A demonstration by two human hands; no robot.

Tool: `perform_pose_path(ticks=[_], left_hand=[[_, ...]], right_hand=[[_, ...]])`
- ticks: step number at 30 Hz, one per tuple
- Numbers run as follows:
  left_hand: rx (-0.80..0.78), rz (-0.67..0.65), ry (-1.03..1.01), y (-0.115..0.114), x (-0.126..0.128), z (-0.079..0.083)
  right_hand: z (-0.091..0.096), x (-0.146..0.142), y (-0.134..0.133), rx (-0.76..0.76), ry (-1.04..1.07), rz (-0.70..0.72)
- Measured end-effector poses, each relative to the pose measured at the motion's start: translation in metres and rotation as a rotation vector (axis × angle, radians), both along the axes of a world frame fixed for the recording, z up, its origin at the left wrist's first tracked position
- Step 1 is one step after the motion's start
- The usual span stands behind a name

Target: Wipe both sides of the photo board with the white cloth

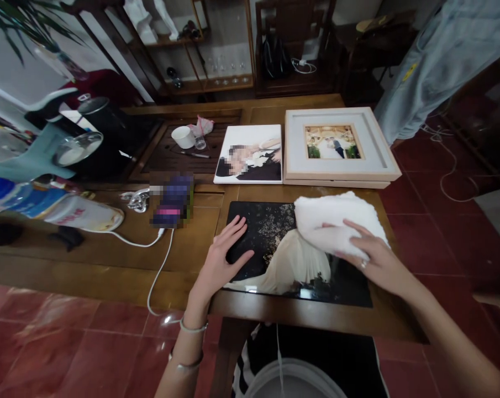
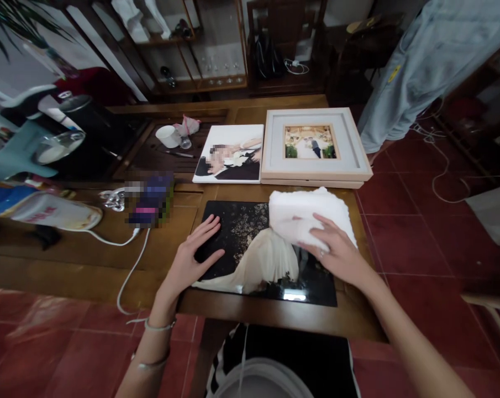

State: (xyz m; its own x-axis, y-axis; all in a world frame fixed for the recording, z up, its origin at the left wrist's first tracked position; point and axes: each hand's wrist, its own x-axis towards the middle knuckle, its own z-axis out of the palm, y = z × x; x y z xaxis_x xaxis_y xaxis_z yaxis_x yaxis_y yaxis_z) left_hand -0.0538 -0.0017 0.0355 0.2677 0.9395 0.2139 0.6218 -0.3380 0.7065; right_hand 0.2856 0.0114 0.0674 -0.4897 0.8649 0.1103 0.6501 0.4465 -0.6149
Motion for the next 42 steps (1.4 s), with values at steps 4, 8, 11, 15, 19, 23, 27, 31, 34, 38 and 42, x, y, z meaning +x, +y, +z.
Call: perform_pose_path(ticks=[4,8,11,15,19,23,27,31,34,38,42], left_hand=[[0.006,0.014,-0.027,0.0,0.001,-0.001],[0.011,0.038,-0.052,0.0,0.002,-0.002],[0.008,0.043,-0.048,0.0,0.002,-0.002],[-0.002,0.035,-0.016,-0.001,0.002,0.0],[0.008,-0.003,0.023,-0.001,0.001,0.001],[0.013,-0.015,0.027,-0.001,0.0,0.001],[-0.001,-0.007,0.009,-0.001,0.0,0.001],[-0.017,0.014,-0.004,-0.002,0.001,0.0],[-0.019,0.012,0.006,-0.002,0.0,-0.001],[-0.048,0.017,0.013,-0.002,0.0,-0.002],[-0.074,0.022,0.04,-0.002,0.001,-0.002]], right_hand=[[-0.006,-0.005,0.034,0.025,0.004,-0.136],[-0.007,-0.011,0.017,0.11,0.023,-0.125],[-0.003,-0.014,-0.027,0.133,0.027,-0.04],[0.008,-0.022,-0.091,0.055,0.003,0.11],[0.019,-0.033,-0.107,-0.04,-0.029,0.227],[0.015,-0.035,-0.054,0.01,-0.014,0.216],[0.006,-0.03,0.015,0.099,-0.004,0.073],[0.004,-0.028,0.037,0.103,0.001,-0.052],[0.005,-0.03,0.01,0.105,-0.005,-0.028],[0.004,-0.038,-0.059,0.063,-0.011,0.11],[0.007,-0.047,-0.104,0.02,-0.039,0.219]])
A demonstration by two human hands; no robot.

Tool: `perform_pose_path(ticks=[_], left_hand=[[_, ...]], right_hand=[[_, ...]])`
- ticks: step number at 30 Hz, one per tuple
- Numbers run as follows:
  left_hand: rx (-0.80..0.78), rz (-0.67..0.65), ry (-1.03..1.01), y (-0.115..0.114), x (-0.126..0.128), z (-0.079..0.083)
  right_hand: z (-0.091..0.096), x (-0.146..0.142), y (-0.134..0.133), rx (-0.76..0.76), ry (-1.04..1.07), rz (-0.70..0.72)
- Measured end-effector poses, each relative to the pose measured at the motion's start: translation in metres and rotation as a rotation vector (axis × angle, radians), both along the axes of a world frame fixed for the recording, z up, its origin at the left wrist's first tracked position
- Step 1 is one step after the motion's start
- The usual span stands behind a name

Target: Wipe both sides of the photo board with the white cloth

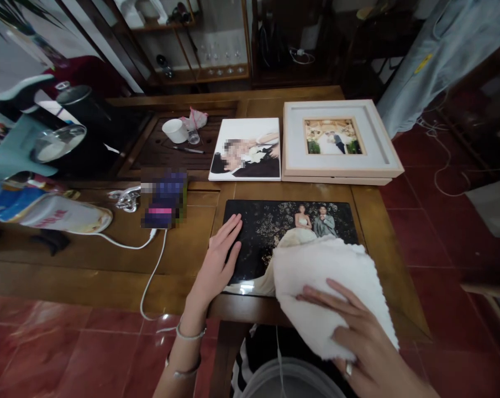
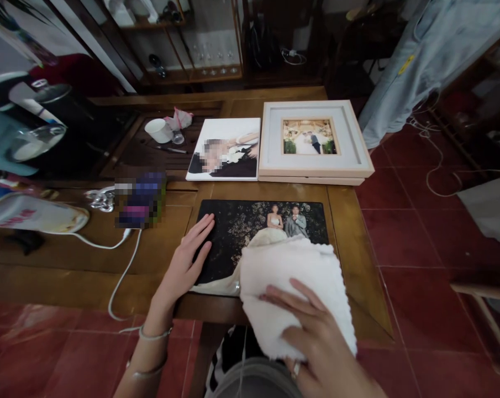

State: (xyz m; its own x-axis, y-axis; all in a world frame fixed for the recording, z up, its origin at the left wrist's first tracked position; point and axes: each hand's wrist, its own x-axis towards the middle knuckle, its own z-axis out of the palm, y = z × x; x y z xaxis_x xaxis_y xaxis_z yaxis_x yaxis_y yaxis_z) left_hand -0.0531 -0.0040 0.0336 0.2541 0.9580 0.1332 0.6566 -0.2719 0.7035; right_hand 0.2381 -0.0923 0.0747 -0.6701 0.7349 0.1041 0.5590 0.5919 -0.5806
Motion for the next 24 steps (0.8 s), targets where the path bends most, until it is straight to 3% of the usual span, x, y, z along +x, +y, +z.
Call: perform_pose_path(ticks=[4,10,13,16,22,24], left_hand=[[-0.008,-0.009,0.002,0.0,0.0,0.0],[-0.005,-0.019,-0.019,0.001,-0.001,-0.001],[0.003,-0.02,-0.027,0.002,-0.002,-0.002],[0.006,-0.013,-0.032,0.002,-0.002,-0.003],[-0.002,-0.013,-0.009,0.001,-0.001,-0.001],[-0.001,-0.014,-0.005,0.001,-0.001,0.0]], right_hand=[[0.003,-0.002,0.019,-0.004,-0.002,0.038],[-0.003,0.0,0.111,0.135,0.014,-0.094],[-0.005,-0.001,0.135,0.162,-0.011,-0.177],[-0.004,-0.006,0.123,0.176,-0.005,-0.157],[0.006,-0.024,0.038,0.026,0.026,0.065],[0.01,-0.027,0.023,-0.011,0.024,0.125]])
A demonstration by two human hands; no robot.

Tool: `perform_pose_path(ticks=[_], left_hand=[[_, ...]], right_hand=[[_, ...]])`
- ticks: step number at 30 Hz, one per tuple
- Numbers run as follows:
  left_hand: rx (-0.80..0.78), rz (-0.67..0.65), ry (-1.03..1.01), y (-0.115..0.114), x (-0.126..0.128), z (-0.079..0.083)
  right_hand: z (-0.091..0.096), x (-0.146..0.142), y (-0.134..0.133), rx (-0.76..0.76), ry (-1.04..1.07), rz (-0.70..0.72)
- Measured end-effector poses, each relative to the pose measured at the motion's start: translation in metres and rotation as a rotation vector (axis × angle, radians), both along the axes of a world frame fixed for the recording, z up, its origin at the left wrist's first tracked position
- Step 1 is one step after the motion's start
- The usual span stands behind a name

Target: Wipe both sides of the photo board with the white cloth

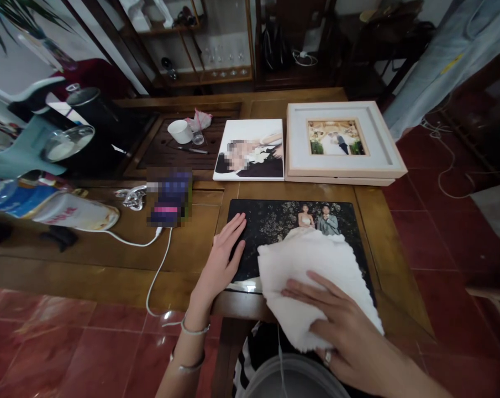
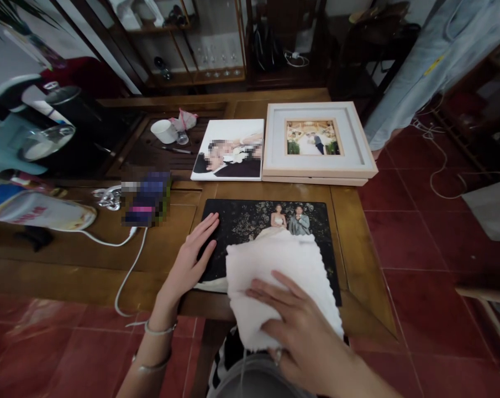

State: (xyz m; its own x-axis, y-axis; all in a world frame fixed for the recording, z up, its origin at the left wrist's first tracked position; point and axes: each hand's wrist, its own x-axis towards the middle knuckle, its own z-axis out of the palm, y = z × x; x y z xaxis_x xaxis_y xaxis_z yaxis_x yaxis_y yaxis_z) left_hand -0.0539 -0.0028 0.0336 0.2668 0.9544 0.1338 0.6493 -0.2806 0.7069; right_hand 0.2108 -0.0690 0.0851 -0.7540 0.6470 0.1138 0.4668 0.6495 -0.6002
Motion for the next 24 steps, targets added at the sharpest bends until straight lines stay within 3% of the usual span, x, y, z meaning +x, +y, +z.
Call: perform_pose_path(ticks=[3,10,13,16,22,24], left_hand=[[-0.002,0.003,0.003,0.0,0.0,0.001],[0.01,-0.008,-0.015,0.001,-0.001,-0.002],[0.014,0.0,-0.024,0.002,-0.002,-0.003],[0.016,0.004,-0.032,0.002,-0.002,-0.004],[0.0,-0.001,-0.032,0.001,-0.002,-0.004],[0.007,-0.009,-0.031,0.001,-0.002,-0.003]], right_hand=[[0.001,0.001,0.011,-0.006,0.005,0.007],[-0.015,-0.006,0.112,0.139,0.018,-0.167],[-0.018,-0.018,0.133,0.165,0.014,-0.254],[-0.018,-0.026,0.115,0.188,0.014,-0.27],[-0.013,-0.032,0.013,0.053,0.02,-0.07],[-0.011,-0.03,-0.005,-0.01,-0.001,-0.03]])
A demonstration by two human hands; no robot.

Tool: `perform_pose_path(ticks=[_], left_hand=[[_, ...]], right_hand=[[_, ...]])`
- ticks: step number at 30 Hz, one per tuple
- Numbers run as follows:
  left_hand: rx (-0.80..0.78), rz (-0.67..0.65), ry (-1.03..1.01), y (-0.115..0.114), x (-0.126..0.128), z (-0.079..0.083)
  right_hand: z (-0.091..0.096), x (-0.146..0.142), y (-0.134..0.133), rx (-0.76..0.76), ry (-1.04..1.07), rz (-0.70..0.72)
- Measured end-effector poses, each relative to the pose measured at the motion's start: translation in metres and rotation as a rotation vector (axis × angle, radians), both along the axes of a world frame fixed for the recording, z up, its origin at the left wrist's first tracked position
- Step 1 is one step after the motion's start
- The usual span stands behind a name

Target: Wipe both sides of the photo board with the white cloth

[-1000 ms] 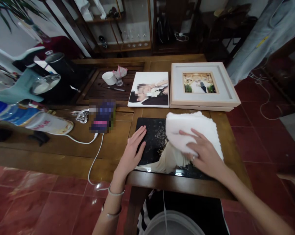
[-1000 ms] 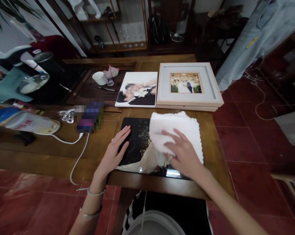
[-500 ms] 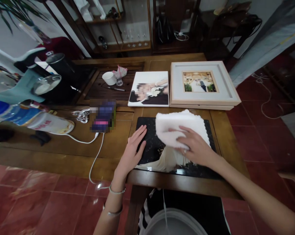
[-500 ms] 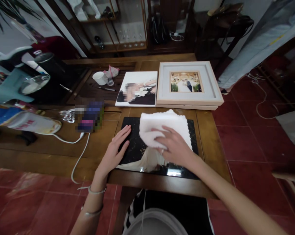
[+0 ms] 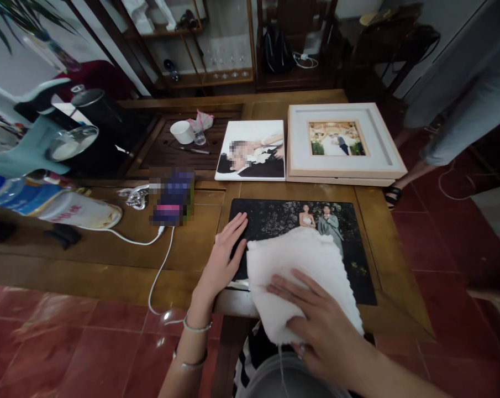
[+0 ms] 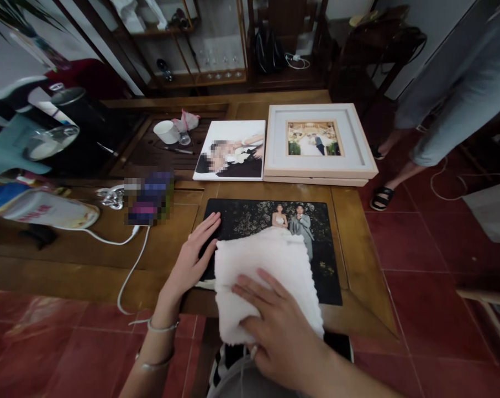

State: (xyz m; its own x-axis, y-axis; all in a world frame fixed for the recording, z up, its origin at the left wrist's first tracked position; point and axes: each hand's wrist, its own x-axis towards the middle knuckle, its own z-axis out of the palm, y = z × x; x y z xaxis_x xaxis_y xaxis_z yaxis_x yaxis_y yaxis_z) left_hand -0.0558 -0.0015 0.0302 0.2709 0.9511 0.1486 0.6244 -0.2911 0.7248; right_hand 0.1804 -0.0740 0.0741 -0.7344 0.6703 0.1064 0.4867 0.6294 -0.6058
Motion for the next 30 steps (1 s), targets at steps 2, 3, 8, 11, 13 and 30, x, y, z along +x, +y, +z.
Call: perform_pose_path(ticks=[2,3,8,11,13,30], left_hand=[[0.004,-0.002,0.001,0.0,0.0,0.0],[0.002,-0.003,0.003,0.0,0.0,0.0],[-0.002,-0.006,0.009,0.0,0.0,-0.001],[-0.014,0.004,0.01,0.0,0.0,-0.001],[-0.02,0.015,0.007,0.0,0.0,-0.001],[-0.012,-0.015,0.001,0.0,0.0,0.0]], right_hand=[[0.001,0.002,0.002,-0.033,0.0,0.009],[0.002,0.003,0.009,-0.031,0.006,0.002],[-0.002,-0.001,0.085,0.097,0.018,-0.092],[-0.006,-0.011,0.127,0.148,-0.007,-0.172],[-0.007,-0.017,0.138,0.178,-0.009,-0.209],[0.001,0.009,0.042,0.002,0.02,0.01]])
